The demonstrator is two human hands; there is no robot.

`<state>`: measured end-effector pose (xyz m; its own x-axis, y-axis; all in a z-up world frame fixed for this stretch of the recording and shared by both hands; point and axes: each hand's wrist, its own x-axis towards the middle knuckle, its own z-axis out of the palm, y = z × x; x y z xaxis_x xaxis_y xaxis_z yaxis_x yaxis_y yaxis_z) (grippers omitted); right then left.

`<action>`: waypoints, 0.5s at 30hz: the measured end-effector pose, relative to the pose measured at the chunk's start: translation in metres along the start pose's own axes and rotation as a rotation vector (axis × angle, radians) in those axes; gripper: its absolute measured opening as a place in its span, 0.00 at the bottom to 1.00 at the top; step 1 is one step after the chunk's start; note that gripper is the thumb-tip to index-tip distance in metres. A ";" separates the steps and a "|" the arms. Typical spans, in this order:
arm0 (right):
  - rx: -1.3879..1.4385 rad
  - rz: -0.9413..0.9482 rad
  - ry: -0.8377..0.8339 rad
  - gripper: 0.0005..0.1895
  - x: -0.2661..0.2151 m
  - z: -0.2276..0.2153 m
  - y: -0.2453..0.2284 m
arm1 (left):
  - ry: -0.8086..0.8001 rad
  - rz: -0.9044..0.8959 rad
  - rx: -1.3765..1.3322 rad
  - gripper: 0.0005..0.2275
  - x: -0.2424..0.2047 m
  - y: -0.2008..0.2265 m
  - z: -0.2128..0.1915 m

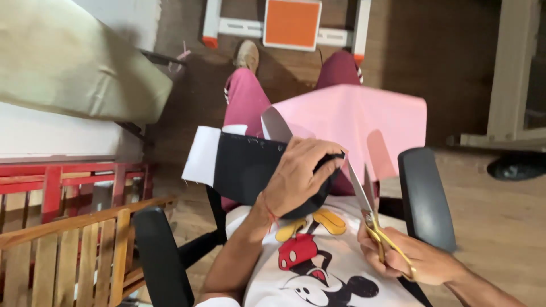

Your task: Trimming excess pink material from a black leather or fabric piece using scissors.

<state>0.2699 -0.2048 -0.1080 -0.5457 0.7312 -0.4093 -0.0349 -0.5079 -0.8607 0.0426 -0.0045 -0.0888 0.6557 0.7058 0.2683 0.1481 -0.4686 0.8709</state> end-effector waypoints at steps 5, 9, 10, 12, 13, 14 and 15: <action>-0.267 0.193 0.140 0.47 -0.006 0.007 0.031 | 0.014 -0.001 0.051 0.03 0.000 -0.006 0.014; -0.147 0.430 0.189 0.11 -0.010 0.007 0.031 | -0.037 0.009 0.032 0.03 0.008 -0.008 0.018; -0.248 0.447 0.193 0.10 -0.009 0.006 0.029 | -0.041 0.007 0.036 0.02 0.011 -0.008 0.020; -0.331 0.473 0.196 0.10 -0.008 0.009 0.031 | -0.060 -0.006 0.032 0.02 0.011 -0.006 0.022; -0.338 0.462 0.197 0.12 -0.005 0.007 0.032 | -0.070 -0.007 0.032 0.02 0.013 -0.006 0.022; -0.345 0.451 0.199 0.13 -0.003 0.006 0.033 | -0.079 -0.008 0.033 0.02 0.015 -0.006 0.021; -0.343 0.450 0.200 0.13 -0.003 0.005 0.035 | -0.082 -0.007 0.033 0.02 0.016 -0.007 0.022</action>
<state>0.2663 -0.2274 -0.1349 -0.2747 0.5669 -0.7767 0.4533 -0.6360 -0.6245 0.0682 -0.0017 -0.0994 0.7127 0.6639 0.2265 0.1764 -0.4822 0.8581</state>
